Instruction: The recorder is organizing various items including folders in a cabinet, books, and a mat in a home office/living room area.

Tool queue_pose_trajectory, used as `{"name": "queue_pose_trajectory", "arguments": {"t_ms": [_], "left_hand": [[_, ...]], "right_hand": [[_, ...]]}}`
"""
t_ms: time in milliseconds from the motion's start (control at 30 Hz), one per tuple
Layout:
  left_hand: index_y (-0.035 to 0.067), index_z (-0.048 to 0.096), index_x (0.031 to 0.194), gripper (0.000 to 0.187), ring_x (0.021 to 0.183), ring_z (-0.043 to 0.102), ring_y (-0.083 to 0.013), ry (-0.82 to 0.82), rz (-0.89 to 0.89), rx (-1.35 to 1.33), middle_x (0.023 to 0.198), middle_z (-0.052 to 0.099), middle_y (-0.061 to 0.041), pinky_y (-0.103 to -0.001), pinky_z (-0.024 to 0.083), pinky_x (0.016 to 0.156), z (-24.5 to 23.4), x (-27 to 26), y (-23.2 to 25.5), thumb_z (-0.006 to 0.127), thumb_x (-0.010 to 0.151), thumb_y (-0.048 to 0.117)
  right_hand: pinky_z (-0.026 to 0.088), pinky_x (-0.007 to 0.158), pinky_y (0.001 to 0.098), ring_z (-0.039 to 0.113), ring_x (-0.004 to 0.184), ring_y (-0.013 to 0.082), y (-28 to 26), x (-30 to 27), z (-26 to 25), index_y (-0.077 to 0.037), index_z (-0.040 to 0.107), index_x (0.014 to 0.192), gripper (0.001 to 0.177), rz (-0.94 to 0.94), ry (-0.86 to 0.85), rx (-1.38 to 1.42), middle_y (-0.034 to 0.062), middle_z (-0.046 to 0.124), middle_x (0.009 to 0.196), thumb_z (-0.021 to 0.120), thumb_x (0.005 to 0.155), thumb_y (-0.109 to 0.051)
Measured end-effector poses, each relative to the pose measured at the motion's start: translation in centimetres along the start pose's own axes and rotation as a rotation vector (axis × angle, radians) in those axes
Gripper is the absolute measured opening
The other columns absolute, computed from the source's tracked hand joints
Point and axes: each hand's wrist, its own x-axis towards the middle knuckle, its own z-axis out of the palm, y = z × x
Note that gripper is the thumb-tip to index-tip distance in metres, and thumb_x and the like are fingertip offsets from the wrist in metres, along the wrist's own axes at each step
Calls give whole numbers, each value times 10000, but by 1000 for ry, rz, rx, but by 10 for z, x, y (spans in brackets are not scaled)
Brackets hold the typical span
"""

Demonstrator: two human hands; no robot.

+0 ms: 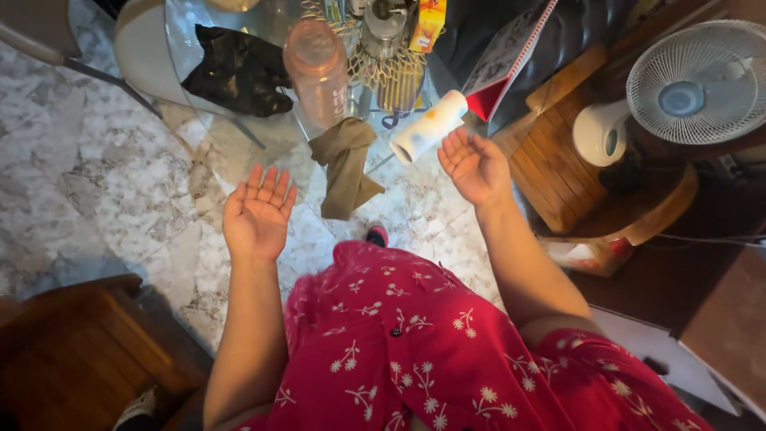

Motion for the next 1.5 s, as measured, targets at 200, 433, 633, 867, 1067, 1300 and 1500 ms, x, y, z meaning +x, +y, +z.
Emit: {"name": "queue_pose_trajectory", "arguments": {"t_ms": [200,433,633,867,1067,1300,1500], "left_hand": [[93,597,1312,407,1322,573,-327,8,-41,-7,1321,647,-106,-528,408,1153,5,53,-19,500,1007,344],[107,569,1337,405,1308,587,-293,22,-14,94,1329,639,-97,-486,425,1148,24,95,-17,526,1012,344],[71,488,1429,460,1264,590,-236,76,218,617,1354,613,-101,-383,437,1072,57,118,-3,548,1010,250],[26,500,1415,413,1253,584,-203,-134,324,819,1350,607,-120,-361,425,1101,44,159,26,586,1031,152],[87,599,1324,353,1311,572,-269,-179,499,1274,1362,621,-137,-379,444,1152,8,197,76,670,979,113],[261,750,1129,435,1455,309,-550,-502,581,2282,1566,391,-314,-691,213,1109,-26,247,75,842,705,235],[65,687,1222,492,1290,546,-363,-435,339,2189,1363,590,-183,-673,212,1164,-51,277,65,813,782,245]], "right_hand": [[507,1098,511,708,1119,331,-29,51,29,27,690,1112,249,2,-46,-54,175,739,1126,603,968,-156],[532,1027,444,698,1076,296,24,70,36,27,598,1260,328,31,-103,-384,176,718,1172,609,987,-155],[514,1011,412,673,1120,340,106,98,40,23,596,1378,435,-90,-80,-1258,192,660,1242,677,959,-62],[387,1199,458,327,1509,470,122,101,199,-41,399,1547,861,-931,-460,-1825,281,247,1635,856,816,-54],[412,1203,484,389,1491,495,144,126,211,-33,582,1130,495,-923,-408,-2073,293,275,1649,913,765,-80],[421,1210,479,409,1495,491,144,96,221,-19,570,989,487,-968,-110,-2000,268,309,1632,980,731,-78],[459,1183,450,467,1483,440,139,72,222,-3,556,1017,507,-915,36,-2026,251,319,1651,963,721,-70]]}}
